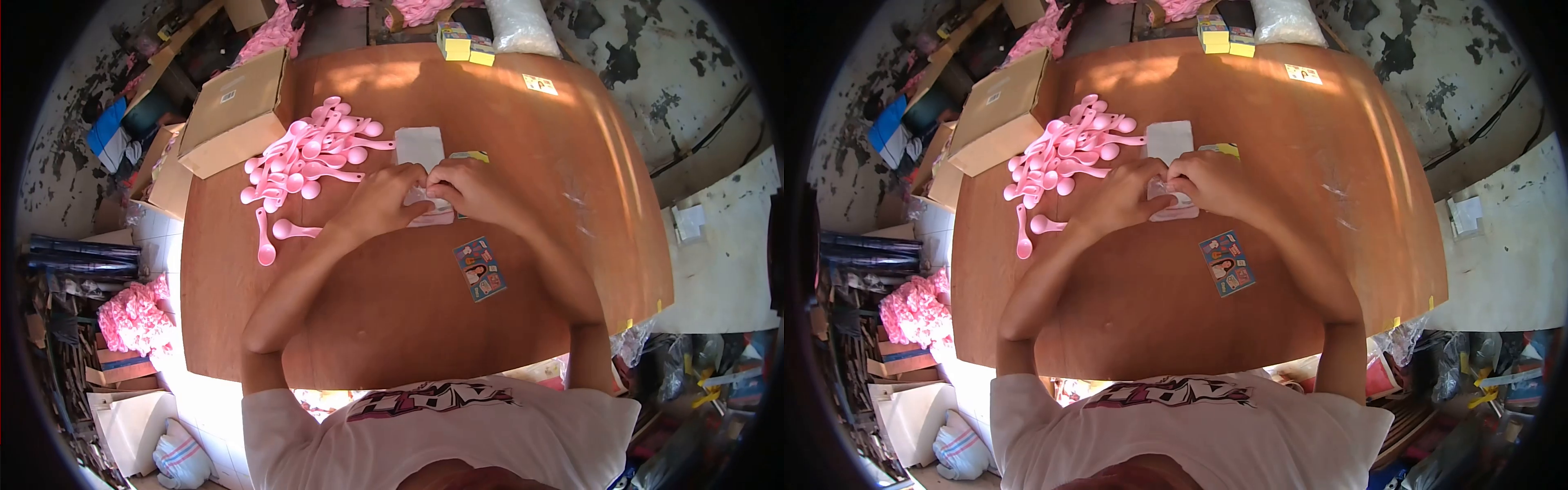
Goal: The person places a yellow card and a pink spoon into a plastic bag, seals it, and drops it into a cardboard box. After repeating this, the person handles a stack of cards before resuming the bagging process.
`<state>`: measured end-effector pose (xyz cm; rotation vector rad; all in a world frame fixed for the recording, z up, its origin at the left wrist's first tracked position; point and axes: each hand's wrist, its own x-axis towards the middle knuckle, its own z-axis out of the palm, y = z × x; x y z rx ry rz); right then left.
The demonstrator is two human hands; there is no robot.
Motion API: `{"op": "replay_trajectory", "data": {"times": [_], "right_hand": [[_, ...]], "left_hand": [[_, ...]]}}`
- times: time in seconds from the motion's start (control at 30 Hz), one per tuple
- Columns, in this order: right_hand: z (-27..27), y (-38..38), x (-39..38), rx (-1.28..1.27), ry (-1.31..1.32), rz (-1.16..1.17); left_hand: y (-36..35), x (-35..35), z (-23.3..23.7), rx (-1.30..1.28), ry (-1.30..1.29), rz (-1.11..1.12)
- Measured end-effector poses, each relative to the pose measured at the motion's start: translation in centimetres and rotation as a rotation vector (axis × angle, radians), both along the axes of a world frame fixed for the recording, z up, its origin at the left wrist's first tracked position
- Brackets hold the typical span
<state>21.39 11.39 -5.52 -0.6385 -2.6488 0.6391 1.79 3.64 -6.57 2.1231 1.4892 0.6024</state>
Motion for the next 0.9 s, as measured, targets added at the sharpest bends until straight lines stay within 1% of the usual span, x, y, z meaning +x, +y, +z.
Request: {"op": "replay_trajectory", "data": {"times": [0.03, 0.07, 0.1, 0.13, 0.2, 0.23, 0.3, 0.33, 0.4, 0.57, 0.63, 0.67, 0.73, 0.77, 0.8, 0.83, 0.87, 0.9], "right_hand": [[-0.1, 0.7, 0.2, 0.025, 0.052, 0.013], [-0.2, 1.1, 0.5, 0.051, 0.105, 0.029], [0.6, 0.7, 0.7, -0.010, 0.074, -0.032], [0.8, 0.6, 0.8, -0.014, 0.074, -0.029], [1.3, 0.9, 0.8, -0.063, 0.097, 0.041], [1.5, 0.9, 0.7, -0.059, 0.102, 0.041], [1.4, 0.3, 0.6, -0.097, 0.187, 0.042], [1.5, 0.0, 0.5, -0.098, 0.187, 0.041], [1.9, -0.6, 0.6, -0.055, 0.214, -0.007], [1.8, -1.0, 0.9, -0.066, 0.234, -0.074], [1.6, -0.9, 1.1, -0.068, 0.256, -0.081], [1.6, -0.8, 1.3, -0.104, 0.243, -0.070], [2.0, -1.5, 1.4, -0.143, 0.225, -0.057], [2.2, -2.4, 1.7, -0.154, 0.308, -0.119], [2.3, -3.5, 2.0, -0.164, 0.392, -0.182], [2.1, -4.3, 2.8, -0.166, 0.391, -0.181], [1.8, -5.2, 4.1, -0.125, 0.289, -0.126], [1.4, -6.1, 5.6, -0.082, 0.187, -0.069]], "left_hand": [[0.0, -0.1, -0.5, -0.003, -0.005, -0.003], [-0.1, -0.4, -0.9, -0.013, -0.070, 0.003], [-0.3, -0.6, -1.1, -0.022, -0.134, 0.010], [-0.4, -0.6, -1.2, -0.027, -0.133, 0.013], [-0.3, -0.9, -0.9, 0.416, -0.160, -0.037], [0.0, -1.1, -0.7, 0.420, -0.156, -0.038], [0.5, -1.4, -0.4, 0.318, -0.396, -0.107], [0.7, -1.6, -0.1, 0.317, -0.396, -0.108], [1.2, -1.9, 0.4, 0.182, -0.300, -0.140], [1.1, -1.6, -0.3, 0.231, -0.260, -0.104], [0.5, -1.0, -0.2, 0.323, -0.348, -0.118], [0.7, -1.1, -0.2, 0.325, -0.350, -0.117], [1.3, -1.3, -0.1, 0.319, -0.282, -0.117], [1.6, -1.5, -0.1, 0.318, -0.284, -0.114], [1.6, -1.6, 0.9, 0.297, -0.382, -0.047], [1.4, -1.7, 1.9, 0.274, -0.480, 0.021], [1.1, -2.0, 2.9, 0.273, -0.481, 0.023], [0.7, -2.4, 4.0, 0.314, -0.538, 0.070]]}}
